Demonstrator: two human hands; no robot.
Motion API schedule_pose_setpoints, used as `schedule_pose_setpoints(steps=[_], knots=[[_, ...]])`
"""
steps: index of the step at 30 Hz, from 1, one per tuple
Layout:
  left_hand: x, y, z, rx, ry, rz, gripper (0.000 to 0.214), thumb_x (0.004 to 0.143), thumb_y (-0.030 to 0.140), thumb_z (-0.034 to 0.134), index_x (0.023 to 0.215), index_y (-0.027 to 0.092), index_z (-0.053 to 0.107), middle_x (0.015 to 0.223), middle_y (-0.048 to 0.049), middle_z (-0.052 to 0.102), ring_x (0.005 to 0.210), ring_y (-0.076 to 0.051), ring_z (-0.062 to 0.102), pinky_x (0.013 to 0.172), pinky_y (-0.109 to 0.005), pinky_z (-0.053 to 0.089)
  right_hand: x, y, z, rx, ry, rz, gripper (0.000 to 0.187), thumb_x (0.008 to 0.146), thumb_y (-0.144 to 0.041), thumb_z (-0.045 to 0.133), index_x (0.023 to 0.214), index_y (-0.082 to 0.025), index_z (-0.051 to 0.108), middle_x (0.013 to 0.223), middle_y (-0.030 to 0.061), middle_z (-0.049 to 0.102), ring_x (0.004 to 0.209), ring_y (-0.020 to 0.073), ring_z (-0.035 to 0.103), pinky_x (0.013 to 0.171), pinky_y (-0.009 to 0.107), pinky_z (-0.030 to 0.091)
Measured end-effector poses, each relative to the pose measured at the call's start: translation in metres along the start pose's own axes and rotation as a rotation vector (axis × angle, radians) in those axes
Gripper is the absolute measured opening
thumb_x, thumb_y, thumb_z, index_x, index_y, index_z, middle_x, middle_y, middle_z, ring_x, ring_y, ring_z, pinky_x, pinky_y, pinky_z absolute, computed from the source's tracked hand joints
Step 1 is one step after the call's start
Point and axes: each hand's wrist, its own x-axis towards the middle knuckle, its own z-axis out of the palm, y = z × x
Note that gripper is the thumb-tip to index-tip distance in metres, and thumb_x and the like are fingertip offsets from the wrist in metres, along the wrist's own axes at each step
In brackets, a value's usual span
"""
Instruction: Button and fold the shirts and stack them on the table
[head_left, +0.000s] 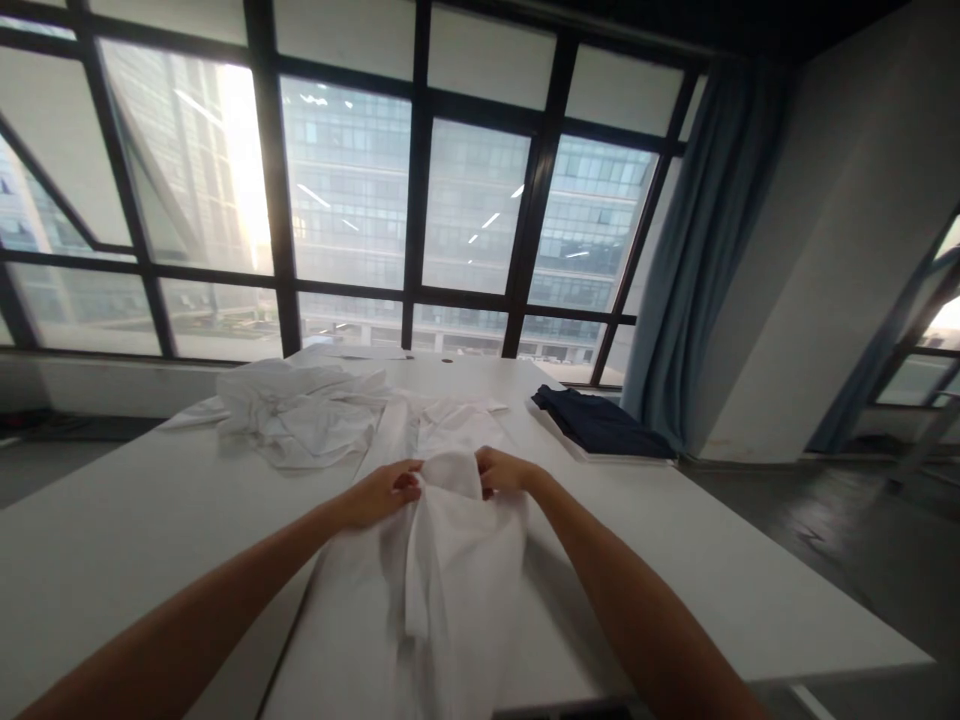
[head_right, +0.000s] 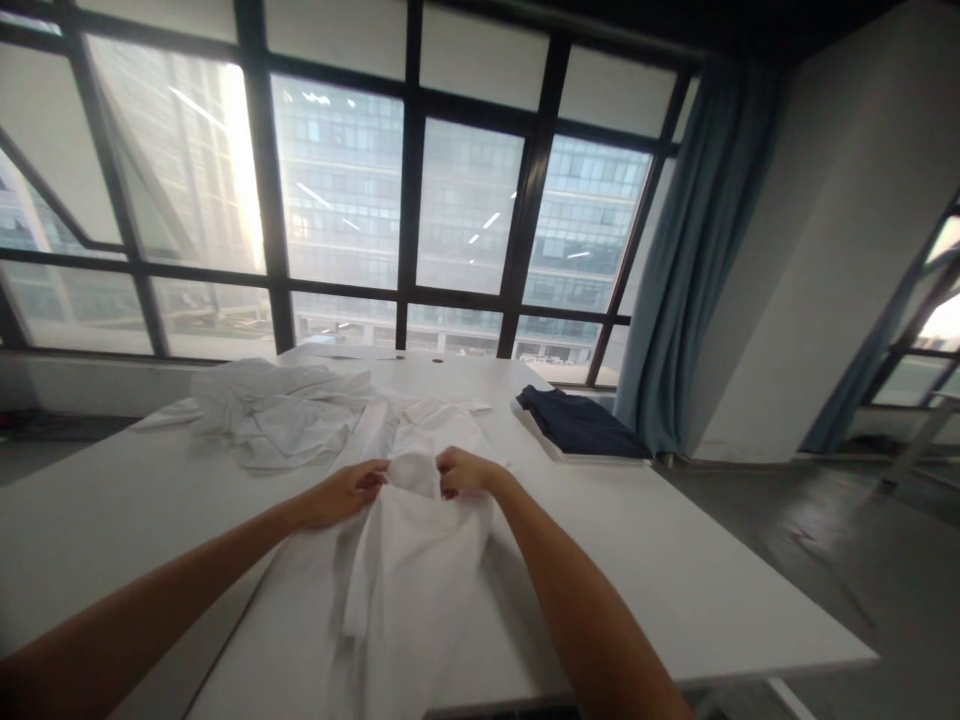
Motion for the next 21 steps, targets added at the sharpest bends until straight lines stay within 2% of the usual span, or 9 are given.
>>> schedule_pose_setpoints(steps=[2,3,7,9,11,13,17,19,21], knots=[[0.001,-0.006,0.002,0.222,-0.007,0.004,0.046,0.081,0.042,0.062,0.12,0.019,0.063,0.112,-0.0106,0.068,0.1,-0.024,0.062,0.093,-0.037,0.047,-0.007,0.006,-0.027,0.054,-0.015,0.042,0.006,0.061,-0.02,0.059,0.057,-0.018,0.061,0.051,-0.0006,0.058,0.049,0.0138,0.053,0.052,0.028,0.048],[0.002,-0.007,0.002,0.337,-0.039,0.03,0.043,0.082,0.039,0.061,0.119,0.02,0.064,0.113,-0.01,0.067,0.102,-0.024,0.061,0.095,-0.037,0.045,-0.013,0.009,-0.042,0.097,0.048,0.026,0.009,0.063,-0.021,0.056,0.055,-0.018,0.058,0.051,-0.0001,0.057,0.048,0.013,0.051,0.05,0.027,0.046],[0.003,0.002,-0.002,0.631,-0.192,0.099,0.041,0.08,0.024,0.056,0.121,0.022,0.063,0.114,-0.0082,0.063,0.106,-0.025,0.06,0.094,-0.035,0.045,-0.04,0.028,-0.1,0.22,0.533,-0.063,0.018,0.069,-0.028,0.049,0.053,-0.021,0.047,0.046,-0.0017,0.044,0.04,0.0095,0.038,0.04,0.023,0.034],[0.002,0.006,-0.007,0.671,-0.221,0.055,0.045,0.077,0.023,0.057,0.121,0.02,0.063,0.111,-0.0089,0.063,0.102,-0.025,0.061,0.091,-0.036,0.046,-0.048,0.041,-0.115,0.183,0.675,-0.029,0.022,0.073,-0.032,0.049,0.054,-0.021,0.046,0.047,-0.001,0.045,0.04,0.0094,0.039,0.04,0.022,0.033],[0.001,0.008,-0.011,0.655,-0.275,0.057,0.044,0.074,0.02,0.058,0.117,0.019,0.065,0.11,-0.0091,0.063,0.101,-0.025,0.06,0.09,-0.035,0.046,-0.047,0.052,-0.111,0.085,0.624,0.077,0.021,0.074,-0.035,0.054,0.063,-0.017,0.056,0.056,0.0021,0.056,0.043,0.0105,0.047,0.042,0.023,0.038],[-0.001,0.008,-0.013,0.603,-0.315,0.106,0.044,0.072,0.017,0.056,0.115,0.02,0.066,0.113,-0.0083,0.062,0.103,-0.024,0.059,0.091,-0.033,0.045,-0.033,0.058,-0.089,-0.083,0.454,0.167,0.025,0.073,-0.037,0.063,0.082,-0.014,0.067,0.074,0.0061,0.067,0.051,0.0129,0.057,0.049,0.025,0.045],[-0.003,0.007,-0.005,0.592,-0.254,0.123,0.041,0.078,0.017,0.05,0.116,0.025,0.065,0.113,-0.005,0.063,0.105,-0.022,0.058,0.092,-0.031,0.043,0.005,0.053,-0.031,-0.441,0.21,0.031,0.052,0.062,-0.041,0.079,0.107,-0.016,0.071,0.096,0.0099,0.071,0.074,0.0197,0.065,0.072,0.031,0.051],[-0.002,0.009,0.006,0.64,-0.234,0.093,0.035,0.079,0.016,0.049,0.108,0.026,0.067,0.107,-0.0033,0.064,0.1,-0.021,0.06,0.088,-0.031,0.043,0.016,0.05,-0.015,-0.47,0.179,-0.036,0.058,0.062,-0.047,0.08,0.11,-0.017,0.071,0.106,0.0116,0.07,0.088,0.0234,0.065,0.083,0.035,0.05],[-0.001,0.013,0.015,0.672,-0.221,0.095,0.028,0.078,0.013,0.048,0.096,0.024,0.067,0.099,-0.0028,0.066,0.094,-0.02,0.061,0.085,-0.031,0.043,0.02,0.051,-0.012,-0.367,0.195,-0.051,0.058,0.072,-0.055,0.071,0.116,-0.018,0.068,0.114,0.0127,0.067,0.098,0.0246,0.064,0.09,0.037,0.048]])
